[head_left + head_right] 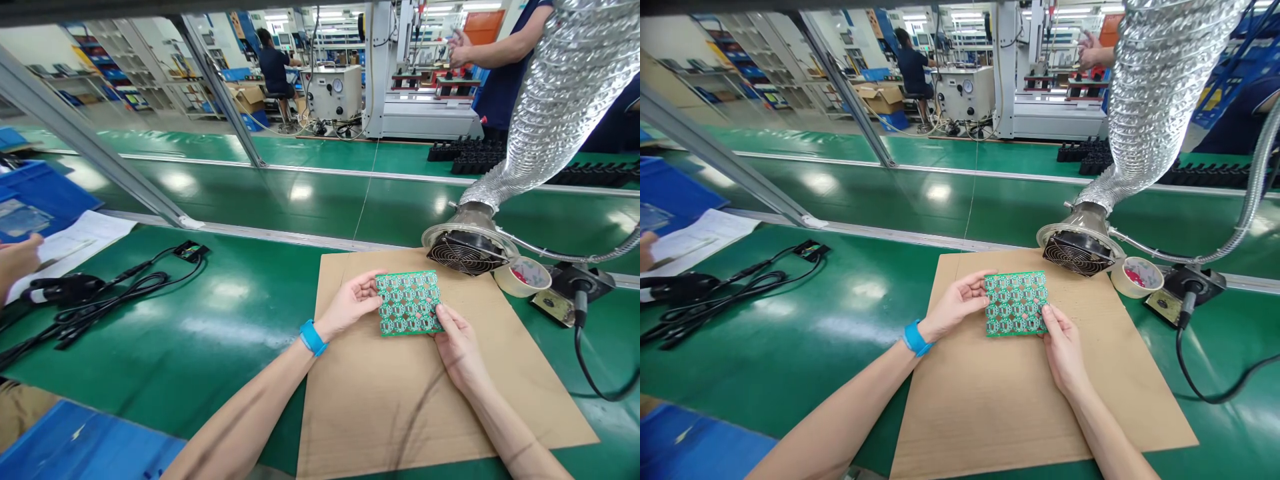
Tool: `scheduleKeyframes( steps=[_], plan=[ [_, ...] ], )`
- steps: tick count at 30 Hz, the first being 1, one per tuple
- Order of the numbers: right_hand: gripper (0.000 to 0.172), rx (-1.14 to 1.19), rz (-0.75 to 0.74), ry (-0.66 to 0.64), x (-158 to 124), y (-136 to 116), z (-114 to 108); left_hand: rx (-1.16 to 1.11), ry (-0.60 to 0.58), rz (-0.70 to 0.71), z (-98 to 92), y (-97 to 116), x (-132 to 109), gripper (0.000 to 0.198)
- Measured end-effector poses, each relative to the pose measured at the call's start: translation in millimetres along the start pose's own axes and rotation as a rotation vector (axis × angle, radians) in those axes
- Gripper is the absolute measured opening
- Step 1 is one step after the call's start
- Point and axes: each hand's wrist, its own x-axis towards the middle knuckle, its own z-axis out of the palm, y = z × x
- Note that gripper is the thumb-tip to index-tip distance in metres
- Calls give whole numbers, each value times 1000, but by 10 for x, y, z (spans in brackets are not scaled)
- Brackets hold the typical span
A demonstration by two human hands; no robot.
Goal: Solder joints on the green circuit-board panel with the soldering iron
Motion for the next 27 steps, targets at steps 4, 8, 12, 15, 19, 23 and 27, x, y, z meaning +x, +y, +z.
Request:
scheduleKeyframes(
  steps=[4,8,12,15,19,23,27],
  plan=[
    [19,20,-7,21,3,1,-2,-14,-30,-13,-1,4,-3,66],
    [20,23,-8,23,11,8,-6,-31,-51,-20,-5,-3,-1,68],
    [20,22,-17,30,13,4,-7,-15,-66,-22,-16,-13,1,67],
    [21,10,-18,17,6,-8,-5,4,-76,-19,-21,-17,1,67],
    [21,2,-21,5,1,-7,-14,6,-87,-26,-21,-15,1,69],
    [23,2,-22,15,8,13,-27,20,-106,-26,-24,2,-9,71],
    [24,-2,-22,23,15,15,-26,58,-126,-38,-20,34,-31,77]
  ],
)
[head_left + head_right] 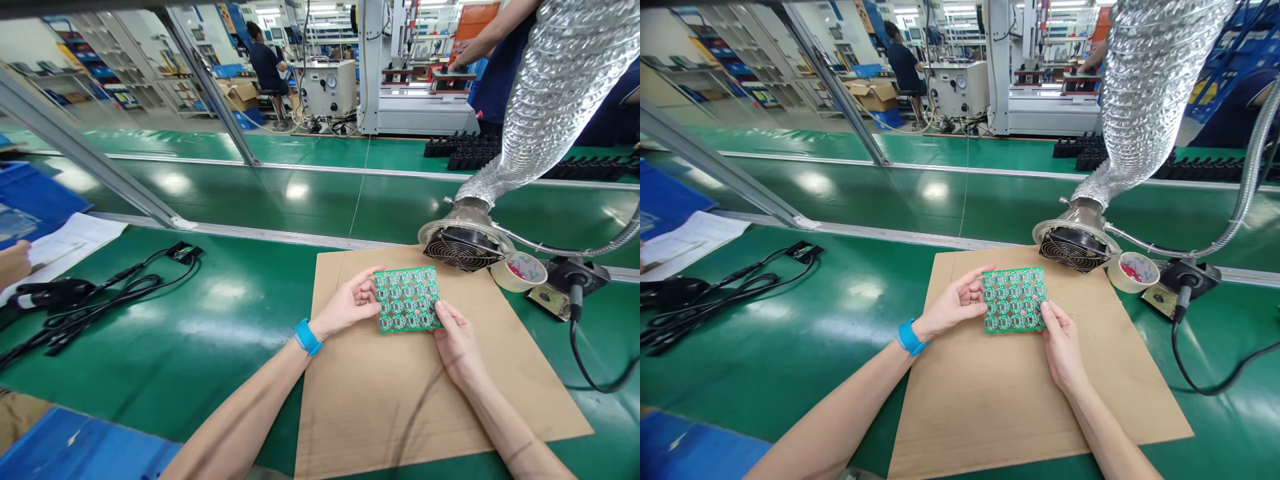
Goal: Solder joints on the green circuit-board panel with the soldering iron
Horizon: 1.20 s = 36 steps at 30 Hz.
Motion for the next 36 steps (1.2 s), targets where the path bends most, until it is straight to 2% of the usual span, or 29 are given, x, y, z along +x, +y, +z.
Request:
scheduleKeyframes(
  steps=[13,36],
  plan=[
    [29,-8,19,58,7,-1,2,42,-33,-2,-23,-36,-6,85],
    [28,44,51,42,-6,-49,27,-30,-50,-15,-14,-65,-1,86]
  ],
)
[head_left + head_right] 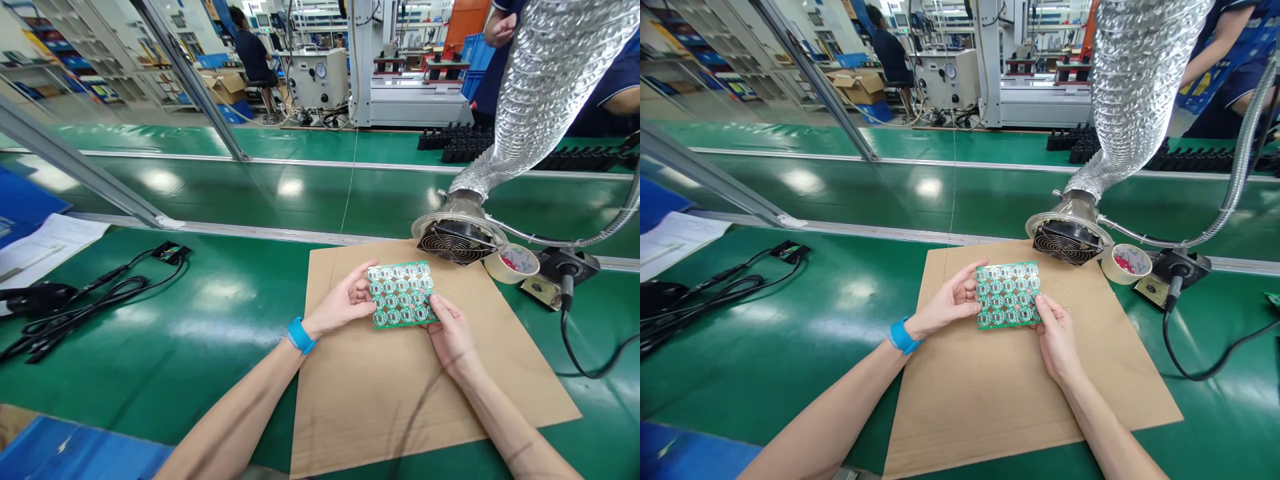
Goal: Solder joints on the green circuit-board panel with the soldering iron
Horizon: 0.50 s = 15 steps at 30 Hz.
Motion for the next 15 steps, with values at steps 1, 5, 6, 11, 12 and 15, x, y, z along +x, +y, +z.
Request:
scheduleKeyframes(
  steps=[1,5,6,11,12,15],
  plan=[
    [29,-2,0,0,0,0,0,-4,-2,1,-2,-4,-1,86],
    [28,1,-2,7,1,1,-2,-14,-6,5,-7,-12,-3,86],
    [28,3,1,9,2,0,-3,-12,-5,4,-6,-11,-3,86],
    [26,23,8,3,2,-3,-16,-1,-4,-7,13,7,2,86],
    [26,26,8,7,2,-4,-20,3,-2,-11,18,12,3,86],
    [25,31,8,8,-2,-6,-23,-4,-3,-23,27,21,1,86]
  ],
)
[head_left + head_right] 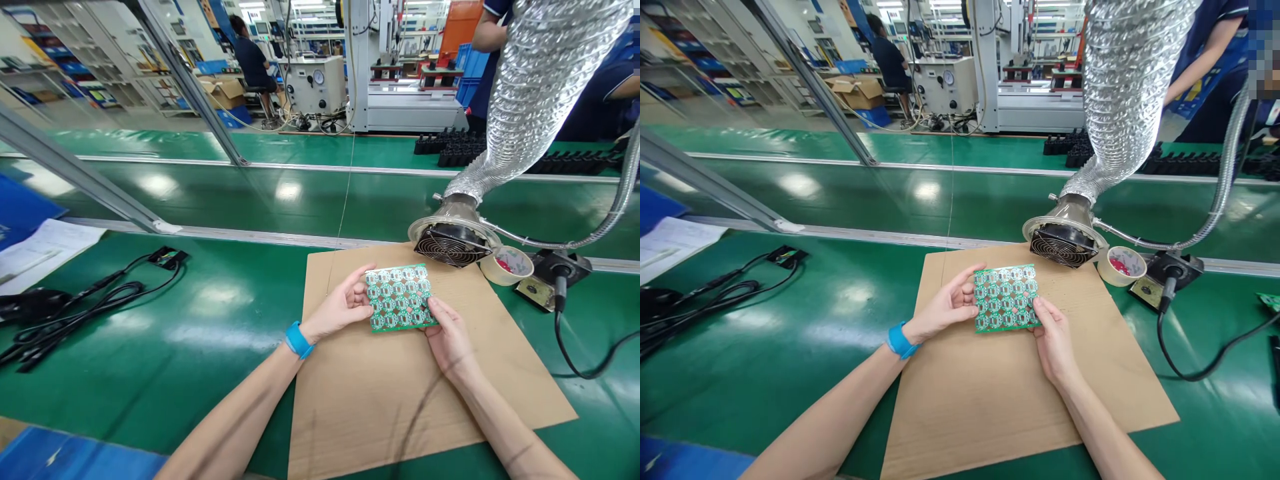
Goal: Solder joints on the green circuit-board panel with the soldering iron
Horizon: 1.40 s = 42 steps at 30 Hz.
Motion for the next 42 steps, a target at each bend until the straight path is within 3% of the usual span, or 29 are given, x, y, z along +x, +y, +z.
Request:
scheduleKeyframes(
  steps=[42],
  plan=[
    [17,76,-4,-7,-34,-16,6,-36,-28,43,-25,-76,15,84]
  ],
)
